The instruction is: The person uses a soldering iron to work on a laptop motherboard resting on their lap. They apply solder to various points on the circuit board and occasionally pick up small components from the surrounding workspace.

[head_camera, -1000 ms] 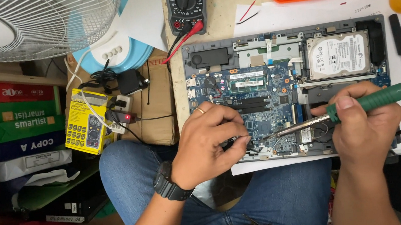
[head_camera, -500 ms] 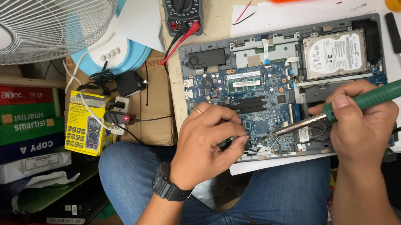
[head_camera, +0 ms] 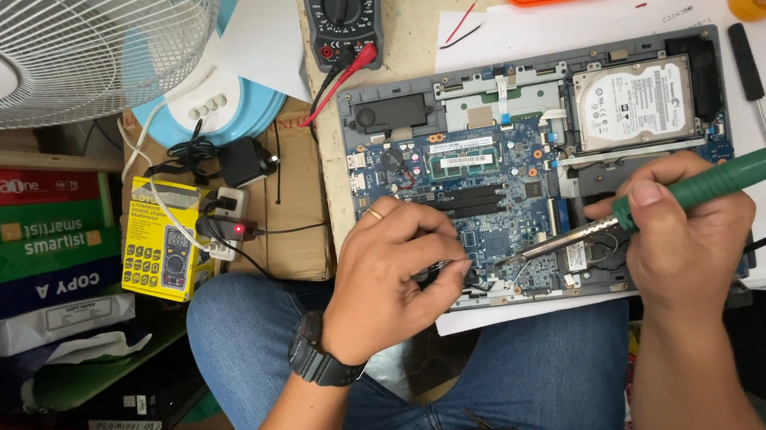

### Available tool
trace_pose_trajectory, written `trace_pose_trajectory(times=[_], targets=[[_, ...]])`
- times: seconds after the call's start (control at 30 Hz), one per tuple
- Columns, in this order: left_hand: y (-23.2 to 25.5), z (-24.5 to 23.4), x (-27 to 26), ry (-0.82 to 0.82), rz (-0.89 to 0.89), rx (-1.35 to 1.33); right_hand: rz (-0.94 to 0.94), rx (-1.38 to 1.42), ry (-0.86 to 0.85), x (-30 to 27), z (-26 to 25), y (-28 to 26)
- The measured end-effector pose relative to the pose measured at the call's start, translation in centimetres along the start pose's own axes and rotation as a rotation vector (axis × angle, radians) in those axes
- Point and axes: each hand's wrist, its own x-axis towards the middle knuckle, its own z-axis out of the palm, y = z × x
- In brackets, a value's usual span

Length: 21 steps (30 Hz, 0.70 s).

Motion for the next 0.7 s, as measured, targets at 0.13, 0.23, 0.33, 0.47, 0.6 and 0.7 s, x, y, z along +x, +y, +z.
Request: trace_pose_trajectory(times=[0.13, 0.23, 0.33, 0.47, 0.6, 0.7], targets=[[0.2, -0.2, 0.1, -0.003, -0.004, -0.006, -0.036, 0.176, -0.008, 0.2, -0.5, 0.6], [0.1, -0.2, 0.1, -0.008, 0.001, -0.012, 0.056, 0.194, 0.098, 0.1, -0.5, 0.5], [0.0, -0.3, 0.0, -0.012, -0.003, -0.011, 0.014, 0.137, 0.055, 0.1, -0.3, 0.4], [0.0, -0.3, -0.2, -0.003, -0.022, -0.021, 0.034, 0.133, 0.061, 0.0, 0.0, -0.2], [0.3, -0.4, -0.1, 0.021, -0.065, -0.007, 0.016, 0.127, 0.028, 0.0, 0.1, -0.4], [0.1, -0.2, -0.2, 0.058, -0.087, 0.001, 0.039, 0.134, 0.029, -0.1, 0.3, -0.9]])
